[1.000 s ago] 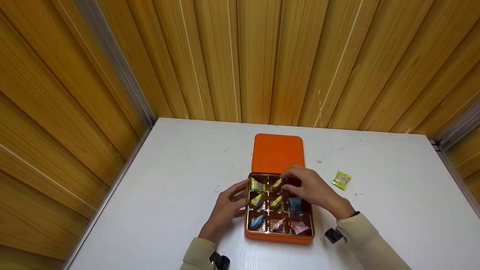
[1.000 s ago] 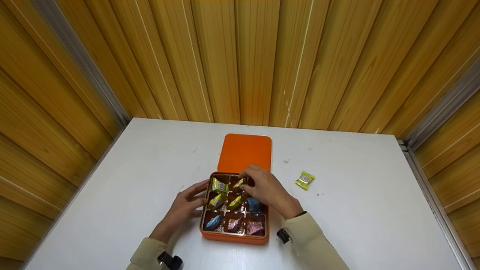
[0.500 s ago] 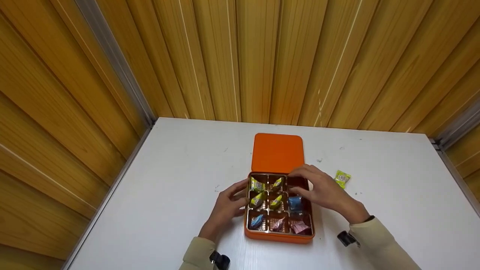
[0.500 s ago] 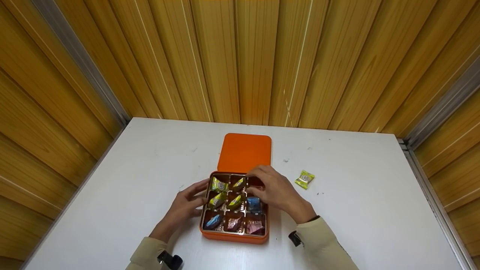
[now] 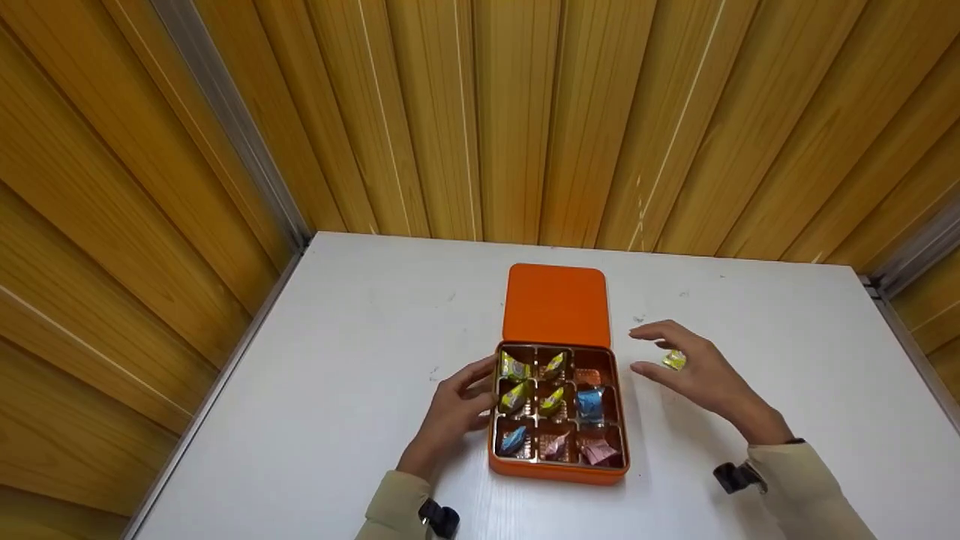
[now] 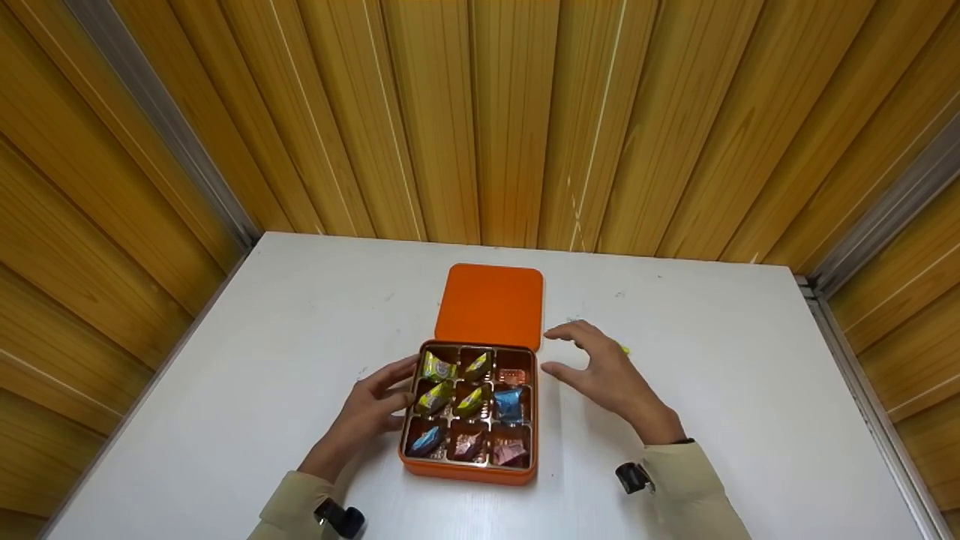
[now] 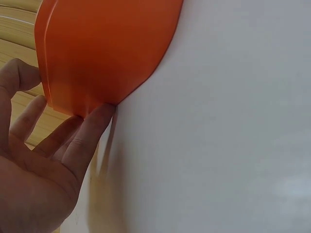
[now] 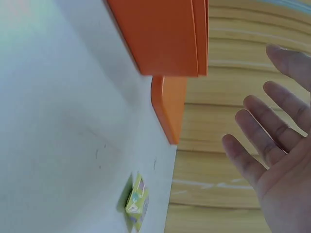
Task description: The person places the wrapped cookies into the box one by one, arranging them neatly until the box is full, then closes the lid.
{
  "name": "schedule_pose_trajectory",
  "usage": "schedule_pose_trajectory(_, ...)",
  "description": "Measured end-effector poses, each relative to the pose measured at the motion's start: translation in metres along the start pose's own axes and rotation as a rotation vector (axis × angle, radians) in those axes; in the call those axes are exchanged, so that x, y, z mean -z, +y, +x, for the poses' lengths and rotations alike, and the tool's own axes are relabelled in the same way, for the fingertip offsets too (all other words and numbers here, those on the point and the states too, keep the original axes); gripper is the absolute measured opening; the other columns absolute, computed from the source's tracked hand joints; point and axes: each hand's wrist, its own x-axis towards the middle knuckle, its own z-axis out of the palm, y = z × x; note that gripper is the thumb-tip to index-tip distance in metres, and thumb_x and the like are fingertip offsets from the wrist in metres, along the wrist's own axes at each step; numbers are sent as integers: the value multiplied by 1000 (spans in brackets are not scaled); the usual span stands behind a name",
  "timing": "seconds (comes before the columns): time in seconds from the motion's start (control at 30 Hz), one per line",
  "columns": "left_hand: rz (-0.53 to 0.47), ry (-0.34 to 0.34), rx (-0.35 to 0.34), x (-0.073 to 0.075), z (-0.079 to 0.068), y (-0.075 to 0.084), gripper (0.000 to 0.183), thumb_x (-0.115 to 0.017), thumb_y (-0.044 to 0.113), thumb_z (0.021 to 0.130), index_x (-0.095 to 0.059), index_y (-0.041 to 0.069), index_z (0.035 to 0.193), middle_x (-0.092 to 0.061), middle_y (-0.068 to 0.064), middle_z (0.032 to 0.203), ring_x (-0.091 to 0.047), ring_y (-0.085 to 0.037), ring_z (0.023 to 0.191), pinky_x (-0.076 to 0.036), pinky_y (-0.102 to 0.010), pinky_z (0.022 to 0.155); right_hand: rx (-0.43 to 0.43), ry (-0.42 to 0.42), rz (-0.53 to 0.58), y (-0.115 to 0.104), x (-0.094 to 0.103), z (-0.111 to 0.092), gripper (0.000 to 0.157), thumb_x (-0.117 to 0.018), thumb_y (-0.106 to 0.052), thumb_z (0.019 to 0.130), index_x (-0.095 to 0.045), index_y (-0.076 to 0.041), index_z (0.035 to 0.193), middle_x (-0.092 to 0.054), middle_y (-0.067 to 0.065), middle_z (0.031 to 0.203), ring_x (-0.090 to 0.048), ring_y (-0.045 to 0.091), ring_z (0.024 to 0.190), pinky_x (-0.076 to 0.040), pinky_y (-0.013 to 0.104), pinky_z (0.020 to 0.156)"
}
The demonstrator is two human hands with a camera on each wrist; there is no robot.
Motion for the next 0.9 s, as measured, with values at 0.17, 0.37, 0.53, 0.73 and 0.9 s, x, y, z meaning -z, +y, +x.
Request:
schedule_pose_trajectory(0.17,10,3,3,0,2,1,59,-71,9,98,-59,20,155,-58,-11,153,-66,-31,125,-64,-43,80,-95,26,4,15,13,-3,44,-86,-22,93,-71,-15,133,-69,2,133,-62,16,124,-46,15,103)
schedule_pose_trajectory(0.37,12,6,-3,-1,2,1,59,-71,9,98,-59,19,154,-58,-11,152,-64,-33,128,-63,-45,82,-234,16,22,32,20,-5,52,-80,-34,98,-66,-8,140,-65,11,139,-59,35,128,-49,25,106)
schedule_pose_trajectory(0.53,5,0,-5,-2,1,1,59,-71,9,98,-59,19,155,-58,-11,152,-64,-32,128,-63,-45,82,-327,35,63,50,23,-8,59,-77,-39,99,-60,-3,144,-60,19,144,-56,43,133,-43,9,98)
schedule_pose_trajectory(0.73,-7,-9,-7,-1,0,1,59,-71,10,99,-58,19,155,-57,-11,153,-64,-33,129,-63,-46,84,-431,22,45,67,23,-13,78,-78,-45,97,-49,-1,154,-47,25,157,-43,47,143,-41,56,116)
schedule_pose_trajectory(0.9,-4,-2,-3,-1,-1,1,59,-71,9,98,-59,19,155,-57,-11,154,-62,-33,131,-63,-46,83,-500,-15,16,76,21,-13,91,-80,-49,94,-41,0,160,-39,31,160,-40,52,142,-39,69,112)
